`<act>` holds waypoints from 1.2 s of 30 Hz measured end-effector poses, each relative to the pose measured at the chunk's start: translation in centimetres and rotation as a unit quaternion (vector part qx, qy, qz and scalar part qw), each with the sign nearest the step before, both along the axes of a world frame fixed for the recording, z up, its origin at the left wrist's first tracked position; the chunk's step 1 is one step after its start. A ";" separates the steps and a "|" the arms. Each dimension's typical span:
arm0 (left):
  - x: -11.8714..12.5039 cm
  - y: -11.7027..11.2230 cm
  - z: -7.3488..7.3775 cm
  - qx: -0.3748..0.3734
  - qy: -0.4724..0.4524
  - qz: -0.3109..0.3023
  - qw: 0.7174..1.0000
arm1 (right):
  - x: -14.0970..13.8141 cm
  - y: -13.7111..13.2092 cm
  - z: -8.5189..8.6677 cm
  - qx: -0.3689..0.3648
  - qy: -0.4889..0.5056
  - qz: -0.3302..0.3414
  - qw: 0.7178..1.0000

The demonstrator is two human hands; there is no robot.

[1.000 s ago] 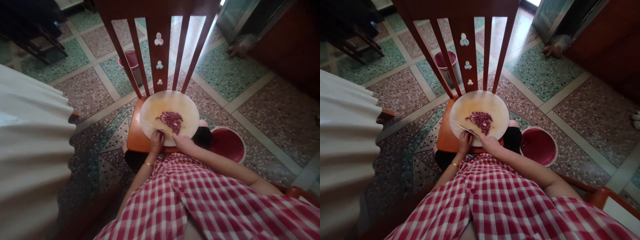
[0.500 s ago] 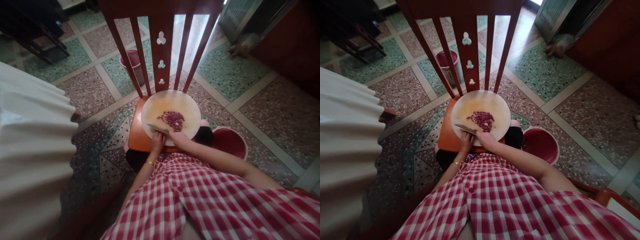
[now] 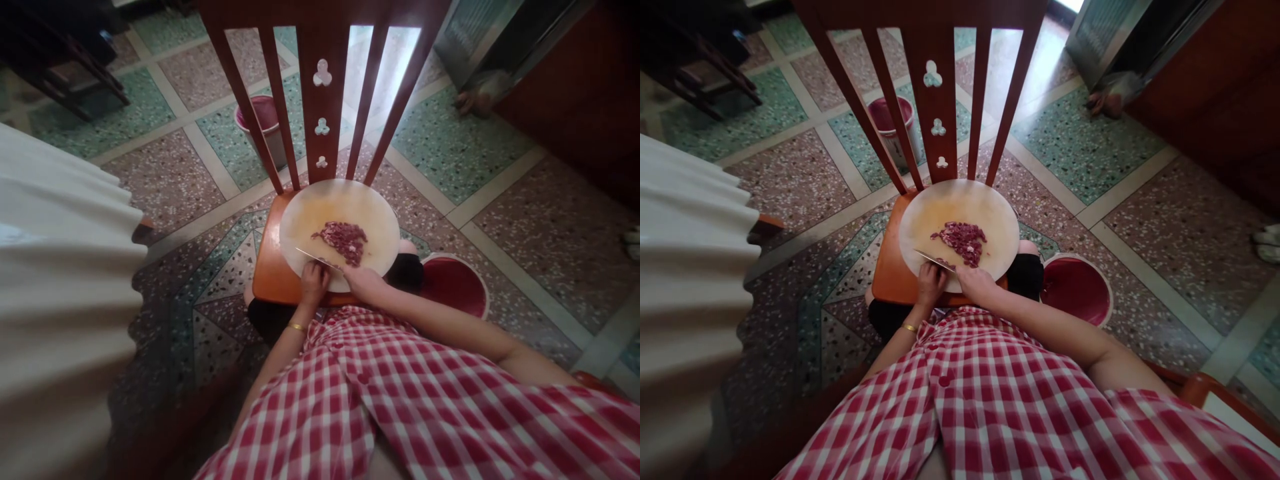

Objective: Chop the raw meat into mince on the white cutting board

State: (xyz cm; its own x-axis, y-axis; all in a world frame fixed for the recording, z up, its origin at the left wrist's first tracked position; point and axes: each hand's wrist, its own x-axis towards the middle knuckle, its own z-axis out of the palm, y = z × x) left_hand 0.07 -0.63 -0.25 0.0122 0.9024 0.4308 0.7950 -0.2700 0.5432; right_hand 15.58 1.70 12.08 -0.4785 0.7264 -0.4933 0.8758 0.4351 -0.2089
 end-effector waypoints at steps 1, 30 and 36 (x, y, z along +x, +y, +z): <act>0.0 0.1 -0.2 -0.001 0.003 0.002 1.000 | -0.7 0.5 -0.3 0.001 0.005 0.006 1.000; -0.2 -0.2 0.2 -0.003 0.000 0.002 1.000 | 1.2 -0.8 0.0 0.001 -0.025 0.000 1.000; -0.1 -0.2 -0.3 -0.017 0.011 0.008 1.000 | -3.8 2.0 -0.9 0.025 0.016 0.039 0.999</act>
